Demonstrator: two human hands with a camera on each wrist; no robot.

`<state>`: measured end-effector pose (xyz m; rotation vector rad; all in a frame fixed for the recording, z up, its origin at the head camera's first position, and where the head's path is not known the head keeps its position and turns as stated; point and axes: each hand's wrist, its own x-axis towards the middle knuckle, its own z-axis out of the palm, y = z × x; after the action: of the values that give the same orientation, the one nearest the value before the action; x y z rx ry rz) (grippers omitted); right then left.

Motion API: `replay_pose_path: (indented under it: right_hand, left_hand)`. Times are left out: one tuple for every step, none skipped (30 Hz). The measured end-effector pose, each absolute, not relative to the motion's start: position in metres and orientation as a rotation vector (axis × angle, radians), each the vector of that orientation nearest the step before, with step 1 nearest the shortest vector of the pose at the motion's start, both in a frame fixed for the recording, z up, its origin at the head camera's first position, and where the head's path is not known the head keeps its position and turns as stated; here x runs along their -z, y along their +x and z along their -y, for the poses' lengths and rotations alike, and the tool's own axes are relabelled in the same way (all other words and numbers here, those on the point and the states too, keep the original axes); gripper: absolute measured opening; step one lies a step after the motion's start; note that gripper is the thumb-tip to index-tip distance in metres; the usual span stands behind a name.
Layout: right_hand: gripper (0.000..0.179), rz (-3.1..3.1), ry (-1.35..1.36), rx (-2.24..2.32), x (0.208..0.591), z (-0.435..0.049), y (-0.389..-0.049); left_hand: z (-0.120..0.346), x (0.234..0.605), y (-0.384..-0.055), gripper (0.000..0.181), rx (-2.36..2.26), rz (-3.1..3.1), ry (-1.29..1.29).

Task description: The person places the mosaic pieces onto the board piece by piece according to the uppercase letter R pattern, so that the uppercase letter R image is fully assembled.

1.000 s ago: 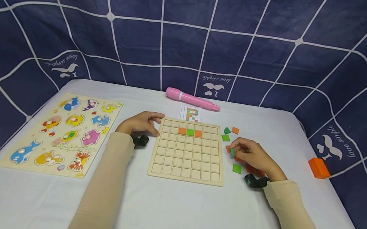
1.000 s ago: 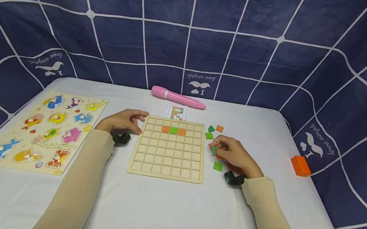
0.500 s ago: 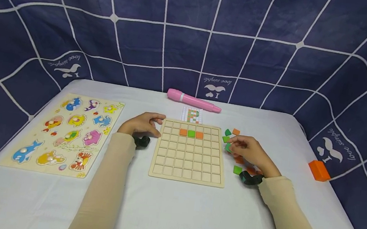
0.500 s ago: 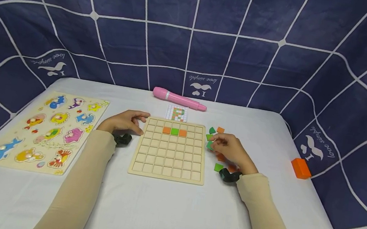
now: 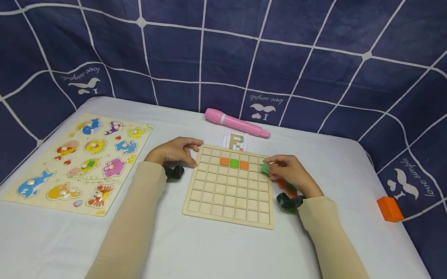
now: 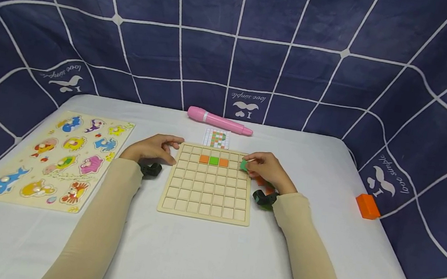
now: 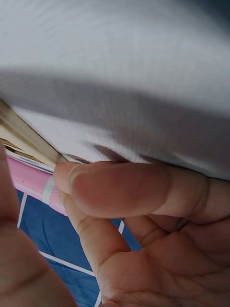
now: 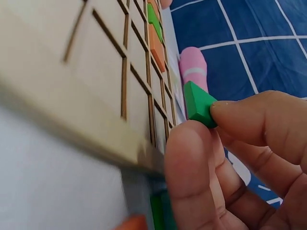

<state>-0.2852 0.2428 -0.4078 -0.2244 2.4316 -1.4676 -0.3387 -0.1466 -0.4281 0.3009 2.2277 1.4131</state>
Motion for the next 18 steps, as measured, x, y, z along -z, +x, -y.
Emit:
replay_pose_path:
  right_hand:
    - [0.037,-2.419,-0.212,1.475,0.408,-0.24,-0.288]
    - [0.037,-2.407,-0.198,1.482,0.409,-0.238,-0.29]
    - [0.038,-2.397,-0.185,1.487,0.409,-0.236,-0.293]
    - [0.038,-2.386,-0.172,1.492,0.41,-0.234,-0.295]
    - [0.038,-2.377,-0.157,1.495,0.41,-0.233,-0.297]
    - [0.037,-2.373,-0.155,1.494,0.411,-0.232,-0.299]
    - [0.037,-2.369,-0.152,1.493,0.412,-0.23,-0.3]
    - [0.037,-2.366,-0.151,1.493,0.412,-0.229,-0.301]
    - [0.036,-2.362,-0.15,1.493,0.412,-0.228,-0.302]
    - [0.035,-2.363,-0.153,1.49,0.413,-0.227,-0.303]
    - [0.035,-2.363,-0.163,1.488,0.413,-0.226,-0.304]
    - [0.035,-2.366,-0.174,1.484,0.413,-0.226,-0.305]
    - [0.034,-2.366,-0.18,1.483,0.414,-0.225,-0.306]
    - [0.034,-2.366,-0.182,1.479,0.414,-0.224,-0.306]
    - [0.033,-2.369,-0.185,1.471,0.414,-0.224,-0.307]
    - [0.033,-2.373,-0.189,1.462,0.414,-0.223,-0.308]
    - [0.033,-2.376,-0.194,1.454,0.413,-0.222,-0.308]
    - [0.032,-2.381,-0.194,1.443,0.412,-0.221,-0.308]
  left_hand:
    - [0.147,0.428,-0.339,0.093,-1.416,-2.225,0.302]
    - [0.147,0.428,-0.339,0.093,-1.416,-2.225,0.303]
    - [0.147,0.428,-0.339,0.093,-1.415,-2.224,0.305]
    - [0.147,0.428,-0.34,0.094,-1.416,-2.221,0.304]
    - [0.147,0.428,-0.34,0.093,-1.414,-2.224,0.306]
    - [0.147,0.428,-0.34,0.093,-1.41,-2.225,0.31]
    - [0.146,0.428,-0.34,0.094,-1.408,-2.227,0.31]
    - [0.146,0.428,-0.341,0.093,-1.404,-2.228,0.315]
    - [0.146,0.429,-0.341,0.093,-1.403,-2.228,0.316]
    - [0.147,0.429,-0.341,0.093,-1.4,-2.23,0.32]
    - [0.147,0.43,-0.342,0.093,-1.396,-2.234,0.322]
    - [0.147,0.43,-0.342,0.093,-1.396,-2.235,0.319]
    - [0.147,0.43,-0.342,0.094,-1.394,-2.236,0.315]
    - [0.147,0.43,-0.342,0.093,-1.393,-2.236,0.311]
    - [0.147,0.43,-0.341,0.094,-1.392,-2.237,0.306]
    - [0.147,0.429,-0.341,0.093,-1.392,-2.238,0.302]
    - [0.147,0.429,-0.341,0.093,-1.392,-2.238,0.297]
    - [0.147,0.429,-0.341,0.093,-1.394,-2.236,0.293]
